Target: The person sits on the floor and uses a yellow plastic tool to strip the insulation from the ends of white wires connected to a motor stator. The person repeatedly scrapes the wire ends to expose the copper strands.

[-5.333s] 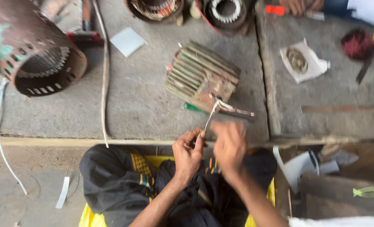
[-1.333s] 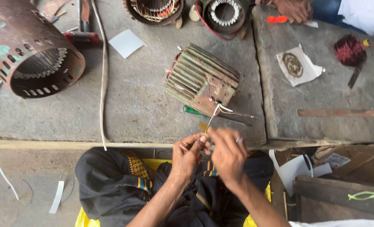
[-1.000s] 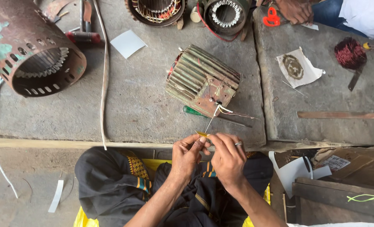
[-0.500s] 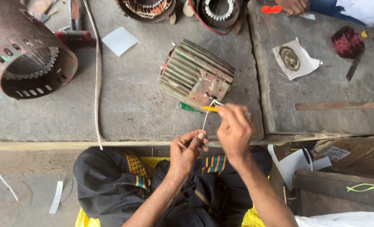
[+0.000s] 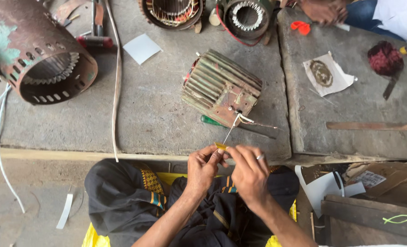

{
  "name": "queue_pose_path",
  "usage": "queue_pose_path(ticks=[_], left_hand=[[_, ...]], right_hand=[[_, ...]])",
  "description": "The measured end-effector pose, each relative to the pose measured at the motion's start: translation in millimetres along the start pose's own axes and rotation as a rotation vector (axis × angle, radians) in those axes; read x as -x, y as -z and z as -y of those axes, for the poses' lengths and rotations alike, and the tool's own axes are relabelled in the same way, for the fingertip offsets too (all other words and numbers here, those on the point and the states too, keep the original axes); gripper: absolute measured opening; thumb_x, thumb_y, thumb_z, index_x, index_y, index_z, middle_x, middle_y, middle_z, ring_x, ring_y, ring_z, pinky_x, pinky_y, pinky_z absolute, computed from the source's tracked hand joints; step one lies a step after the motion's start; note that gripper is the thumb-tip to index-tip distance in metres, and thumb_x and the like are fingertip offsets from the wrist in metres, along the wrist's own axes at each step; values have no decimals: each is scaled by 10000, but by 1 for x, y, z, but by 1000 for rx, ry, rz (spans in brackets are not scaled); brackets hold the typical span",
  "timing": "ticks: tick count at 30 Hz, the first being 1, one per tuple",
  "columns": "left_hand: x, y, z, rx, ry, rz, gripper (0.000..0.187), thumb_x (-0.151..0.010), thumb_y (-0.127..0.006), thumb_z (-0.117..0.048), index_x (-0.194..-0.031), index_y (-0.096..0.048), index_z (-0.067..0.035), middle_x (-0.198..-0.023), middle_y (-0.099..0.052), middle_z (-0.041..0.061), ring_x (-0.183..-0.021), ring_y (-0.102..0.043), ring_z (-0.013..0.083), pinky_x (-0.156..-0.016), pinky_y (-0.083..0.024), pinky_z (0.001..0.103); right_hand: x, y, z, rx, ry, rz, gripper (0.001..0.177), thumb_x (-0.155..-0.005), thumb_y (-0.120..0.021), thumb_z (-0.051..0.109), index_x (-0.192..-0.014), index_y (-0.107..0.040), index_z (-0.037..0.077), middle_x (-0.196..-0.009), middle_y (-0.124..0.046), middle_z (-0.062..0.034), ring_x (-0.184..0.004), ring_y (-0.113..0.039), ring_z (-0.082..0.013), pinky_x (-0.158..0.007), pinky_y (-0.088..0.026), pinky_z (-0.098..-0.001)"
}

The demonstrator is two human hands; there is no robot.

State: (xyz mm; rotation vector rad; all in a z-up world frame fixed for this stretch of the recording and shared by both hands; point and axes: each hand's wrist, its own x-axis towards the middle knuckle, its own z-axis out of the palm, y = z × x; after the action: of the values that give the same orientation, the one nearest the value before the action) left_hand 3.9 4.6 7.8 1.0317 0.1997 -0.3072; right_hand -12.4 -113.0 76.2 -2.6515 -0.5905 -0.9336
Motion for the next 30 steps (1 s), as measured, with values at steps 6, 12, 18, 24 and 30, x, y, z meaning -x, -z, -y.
queue_pose_path(ticks=[6,12,18,24,30], left_hand=[[4,-5,6,12,-35,2,203,-976,-673,-122,-1083,-766,23,-791,-731,31,-619,-637,59,-464,-380,206],[2,-1,19,-81,-164,26,210,-999,-660,-113,-1066,-773,51,-801,-734,50,-629,-594,74,-566,-494,232],[14,-7,-5,-523,-373,-111,199,-943,-699,-102,-1099,-767,1,-918,-758,88,-636,-702,110,-564,-568,251],[19,-12,-23,-1408,-924,-398,265,-942,-702,-135,-1186,-728,-35,-1021,-765,119,-608,-700,205,-534,-542,318],[12,0,-20,-1925,-970,-279,462,-829,-708,-137,-1269,-693,1,-1045,-757,107,-602,-698,158,-571,-567,297]], right_hand=[[-19,-8,-32,-44,-82,-54,300,-869,-619,-127,-1073,-750,49,-1013,-717,-108,-993,-688,-305,-852,-544,-406],[1,23,-16,-85,-55,47,307,-783,-656,-132,-1022,-755,33,-980,-715,-120,-935,-677,-314,-847,-552,-392],[22,62,-20,-228,-482,-133,125,-927,-705,-54,-1029,-747,5,-970,-705,-102,-877,-690,-202,-772,-551,-299],[64,59,-37,-318,-591,-167,97,-950,-705,-12,-1046,-722,-9,-1007,-705,-99,-936,-694,-190,-844,-554,-296],[83,63,-51,-399,-663,-147,105,-944,-708,4,-1046,-722,-13,-1004,-708,-99,-925,-694,-190,-811,-551,-285]])
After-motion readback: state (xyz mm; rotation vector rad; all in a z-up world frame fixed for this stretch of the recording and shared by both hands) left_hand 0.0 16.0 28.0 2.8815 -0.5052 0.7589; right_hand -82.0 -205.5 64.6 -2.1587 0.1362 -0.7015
